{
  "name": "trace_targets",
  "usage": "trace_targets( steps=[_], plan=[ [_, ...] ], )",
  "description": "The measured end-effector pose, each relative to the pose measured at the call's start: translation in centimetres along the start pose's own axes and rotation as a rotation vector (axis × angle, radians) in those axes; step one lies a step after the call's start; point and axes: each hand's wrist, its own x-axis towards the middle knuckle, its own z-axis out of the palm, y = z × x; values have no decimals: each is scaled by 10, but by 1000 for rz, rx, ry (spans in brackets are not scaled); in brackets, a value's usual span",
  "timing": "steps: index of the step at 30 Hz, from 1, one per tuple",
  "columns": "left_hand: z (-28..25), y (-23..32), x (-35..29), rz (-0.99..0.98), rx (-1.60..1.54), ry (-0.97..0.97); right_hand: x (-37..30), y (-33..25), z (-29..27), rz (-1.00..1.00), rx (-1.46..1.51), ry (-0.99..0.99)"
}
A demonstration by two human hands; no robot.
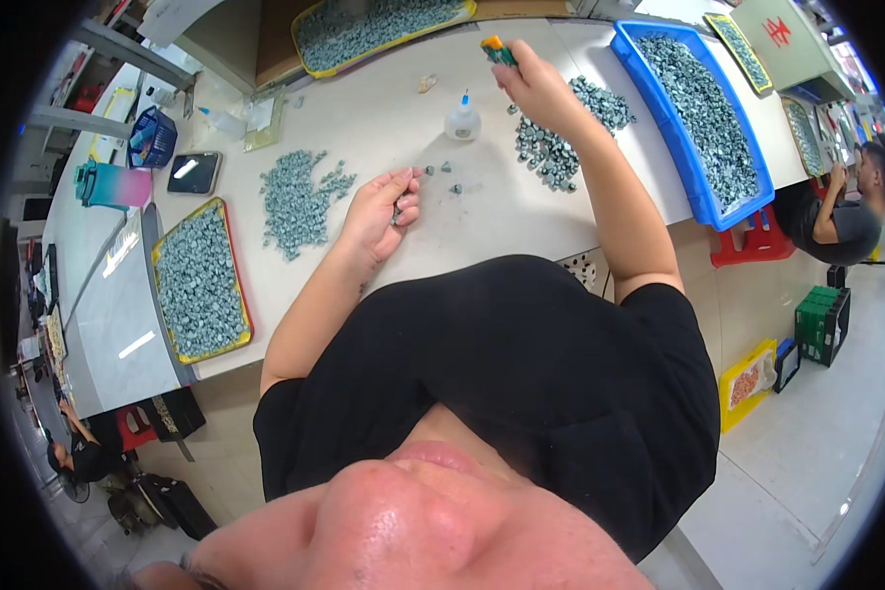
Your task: Assemble small plastic parts using glue at a workstation.
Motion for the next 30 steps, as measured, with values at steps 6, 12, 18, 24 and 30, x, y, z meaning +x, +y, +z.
trace_targets(
  steps=[6, 12, 18, 24, 30],
  plan=[
    [-1, 1, 1, 1, 16, 12, -21, -12, -5, 100, 369, 21],
    [-1, 0, 2, 5, 20, -3, -18, -1, 10, 104, 286, 144],
    [1, 1, 1, -3, 28, 0, -23, -32, 10, 118, -42, 221],
    [-2, 0, 1, -1, 24, -11, -24, -33, 14, 101, -129, 199],
    [0, 0, 0, 1, 33, -1, -26, -30, 14, 65, -121, 209]
  ],
)
